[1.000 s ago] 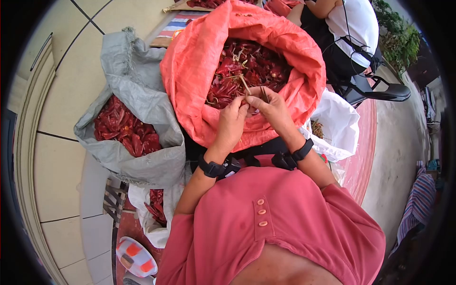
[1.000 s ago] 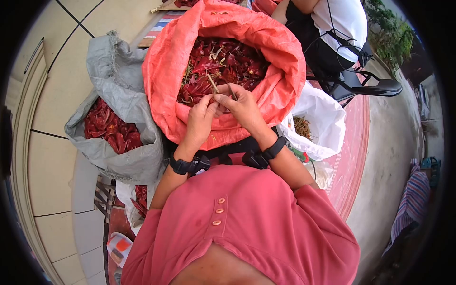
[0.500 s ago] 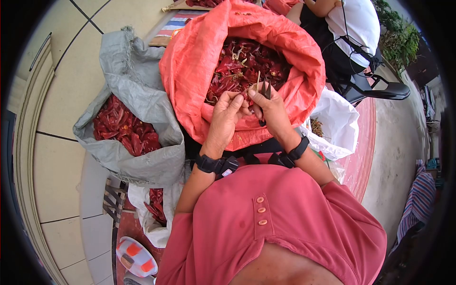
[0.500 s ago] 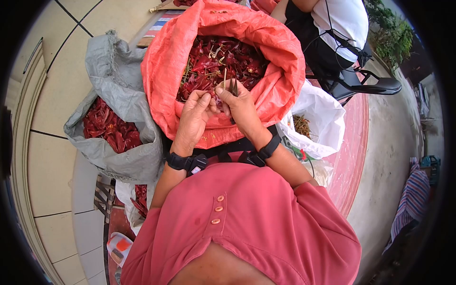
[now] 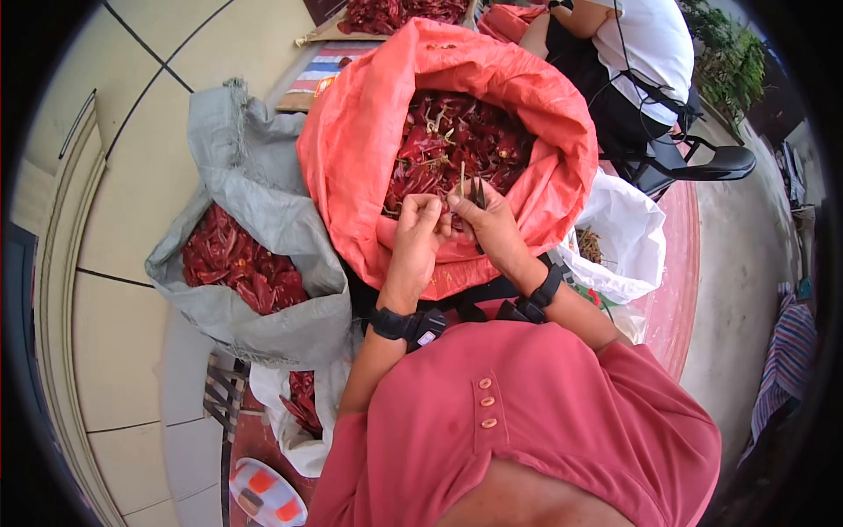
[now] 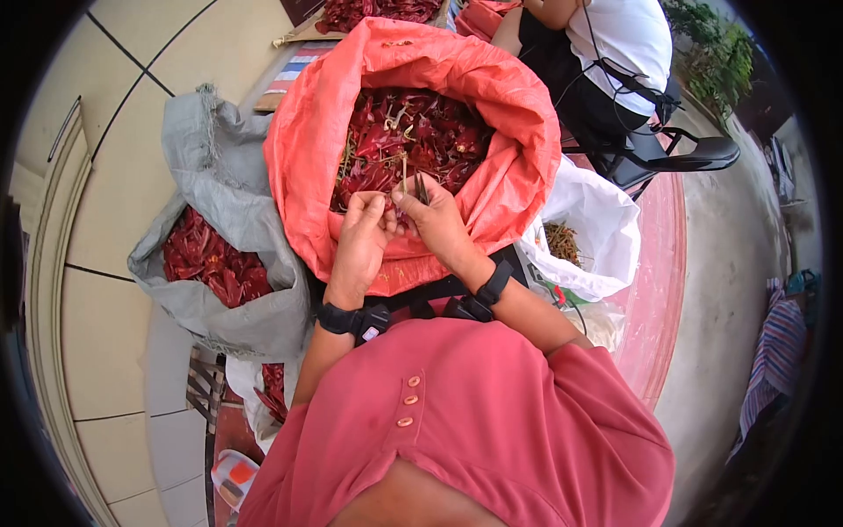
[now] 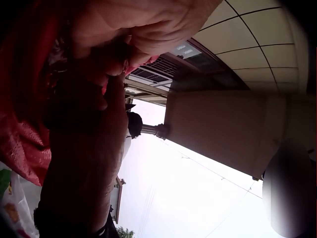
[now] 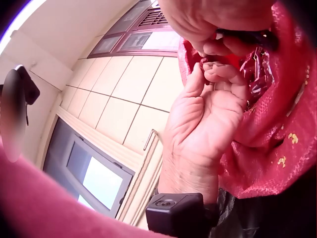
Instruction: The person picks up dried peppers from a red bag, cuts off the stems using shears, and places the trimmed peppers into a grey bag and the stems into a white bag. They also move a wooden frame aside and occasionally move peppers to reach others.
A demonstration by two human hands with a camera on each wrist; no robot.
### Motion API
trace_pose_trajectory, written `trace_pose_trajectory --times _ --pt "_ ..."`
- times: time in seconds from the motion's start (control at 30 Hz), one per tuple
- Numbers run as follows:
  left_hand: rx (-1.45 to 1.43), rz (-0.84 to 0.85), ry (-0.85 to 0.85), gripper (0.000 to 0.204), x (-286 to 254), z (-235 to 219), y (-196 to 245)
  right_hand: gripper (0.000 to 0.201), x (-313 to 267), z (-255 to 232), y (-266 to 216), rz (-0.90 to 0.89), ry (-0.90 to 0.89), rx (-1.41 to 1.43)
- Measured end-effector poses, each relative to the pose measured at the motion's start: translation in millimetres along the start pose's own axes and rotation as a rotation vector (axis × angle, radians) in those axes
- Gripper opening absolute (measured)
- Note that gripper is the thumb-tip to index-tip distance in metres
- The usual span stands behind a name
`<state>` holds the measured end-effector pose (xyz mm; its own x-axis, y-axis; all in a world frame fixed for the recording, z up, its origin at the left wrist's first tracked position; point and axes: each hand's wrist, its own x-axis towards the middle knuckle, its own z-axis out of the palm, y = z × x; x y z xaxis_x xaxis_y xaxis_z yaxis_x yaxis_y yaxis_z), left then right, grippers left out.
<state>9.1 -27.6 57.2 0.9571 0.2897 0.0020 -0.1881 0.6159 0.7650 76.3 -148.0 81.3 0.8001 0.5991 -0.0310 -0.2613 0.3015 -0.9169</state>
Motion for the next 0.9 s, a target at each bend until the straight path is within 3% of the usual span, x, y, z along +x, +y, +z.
trace_pose_trajectory --times 0.03,0.13,0.27,0.4,0.43,0.53,0.57,0.67,0.8,0.9 --pt "0.022 0.019 -0.013 0.009 0.7 -4.4 -3.4 0.008 1.9 -0.4 7.6 -0.030 -0.015 0.051" --pt "0.021 0.049 0.028 0.007 0.4 -8.3 -7.2 0.008 -1.8 2.9 10.1 -0.222 -0.036 -0.261" --pt "0.138 0.119 0.124 0.009 1.8 1.1 -6.6 0.019 -4.8 5.3 0.0 -0.890 0.029 -1.242" --pt "0.188 0.160 0.216 0.011 1.4 7.1 -9.9 0.025 -2.8 3.4 2.6 -0.836 -0.032 -1.251" --pt "0.181 0.159 0.172 0.009 3.2 1.4 -13.2 0.017 3.7 0.9 5.0 -0.921 -0.023 -1.056" --pt "-0.026 0.102 0.005 0.007 -3.9 8.8 -5.3 0.004 -5.1 6.5 -9.9 -0.084 -0.029 -0.105" --pt "-0.052 0.063 -0.029 0.005 -5.3 11.4 -0.6 0.012 -11.9 14.1 -23.4 -0.060 0.006 -0.031" --pt "-0.116 -0.006 -0.148 0.006 -8.5 16.6 6.8 0.012 -7.6 -10.4 -16.4 0.210 -0.162 0.373" --pt "-0.204 -0.078 -0.198 0.005 -9.5 11.1 5.3 0.015 -4.3 -20.0 -16.2 0.381 -0.169 0.444" --pt "-0.302 -0.080 -0.263 0.005 -10.8 8.6 3.2 0.017 -6.6 -25.1 -13.7 0.325 -0.307 0.521"
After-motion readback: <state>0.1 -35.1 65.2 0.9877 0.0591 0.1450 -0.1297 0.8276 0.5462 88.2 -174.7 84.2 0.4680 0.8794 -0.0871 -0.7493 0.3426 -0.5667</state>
